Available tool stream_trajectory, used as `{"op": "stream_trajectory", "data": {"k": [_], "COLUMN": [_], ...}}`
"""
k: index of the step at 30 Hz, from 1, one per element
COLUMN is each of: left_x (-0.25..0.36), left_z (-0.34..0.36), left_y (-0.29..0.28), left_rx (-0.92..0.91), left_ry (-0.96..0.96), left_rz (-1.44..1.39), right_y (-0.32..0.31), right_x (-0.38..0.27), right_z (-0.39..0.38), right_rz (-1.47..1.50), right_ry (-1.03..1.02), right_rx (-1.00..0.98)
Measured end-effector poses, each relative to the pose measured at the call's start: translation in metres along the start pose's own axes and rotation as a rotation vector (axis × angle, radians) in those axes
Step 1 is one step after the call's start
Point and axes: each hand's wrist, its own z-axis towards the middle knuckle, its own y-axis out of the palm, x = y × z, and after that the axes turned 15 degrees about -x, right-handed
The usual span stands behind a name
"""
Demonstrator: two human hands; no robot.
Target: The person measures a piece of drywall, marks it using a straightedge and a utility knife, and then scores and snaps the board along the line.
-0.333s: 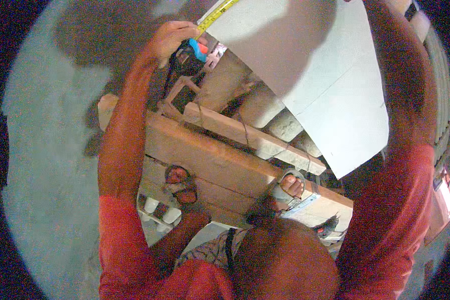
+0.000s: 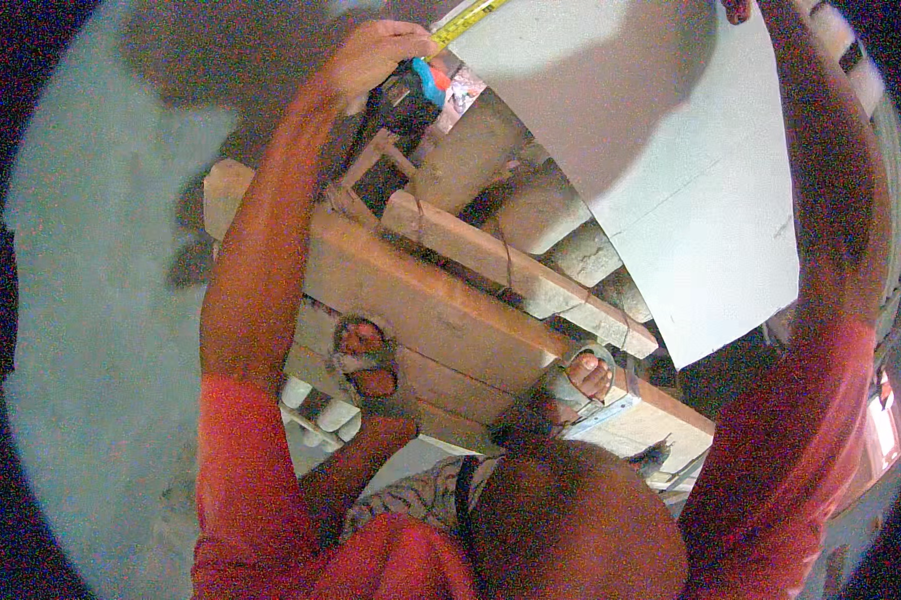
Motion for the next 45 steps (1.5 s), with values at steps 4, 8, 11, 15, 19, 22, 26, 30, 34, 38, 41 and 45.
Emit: {"op": "stream_trajectory", "data": {"k": [4, 8, 11, 15, 19, 22, 26, 30, 34, 38, 41, 45], "left_x": [0.024, 0.039, 0.043, 0.050, 0.050, 0.049, 0.018, 0.016, -0.007, 0.002, 0.012, 0.018], "left_z": [-0.009, -0.024, -0.026, -0.029, -0.031, -0.032, -0.011, -0.009, -0.018, -0.005, 0.001, -0.011], "left_y": [0.007, 0.012, 0.017, 0.018, 0.018, 0.020, 0.013, 0.013, 0.002, 0.012, 0.014, 0.011], "left_rx": [0.000, 0.086, 0.135, 0.124, 0.125, 0.169, 0.062, 0.022, 0.127, 0.082, 0.066, 0.077], "left_ry": [-0.034, -0.144, -0.122, -0.111, -0.117, -0.137, 0.001, 0.043, -0.040, -0.001, 0.015, -0.055], "left_rz": [-0.092, -0.097, -0.102, -0.073, -0.090, -0.097, 0.068, -0.037, 0.050, 0.046, 0.138, 0.010], "right_y": [0.003, 0.011, 0.007, 0.001, -0.010, -0.012, -0.032, -0.031, -0.014, -0.036, -0.045, -0.019], "right_x": [-0.016, -0.034, -0.041, -0.041, -0.024, -0.013, 0.006, -0.031, -0.029, 0.034, 0.100, 0.046], "right_z": [-0.020, -0.021, -0.024, -0.024, -0.018, -0.016, -0.024, -0.049, -0.031, -0.034, 0.000, -0.001], "right_rz": [0.451, 0.569, 0.636, 0.653, 0.595, 0.573, 0.555, 0.547, 0.554, 0.580, 0.553, 0.386], "right_ry": [0.146, 0.151, 0.173, 0.223, 0.146, 0.103, 0.076, 0.314, 0.052, -0.043, -0.177, -0.181], "right_rx": [0.122, 0.105, 0.129, 0.129, 0.025, -0.051, -0.109, -0.048, -0.222, -0.195, -0.264, -0.181]}}
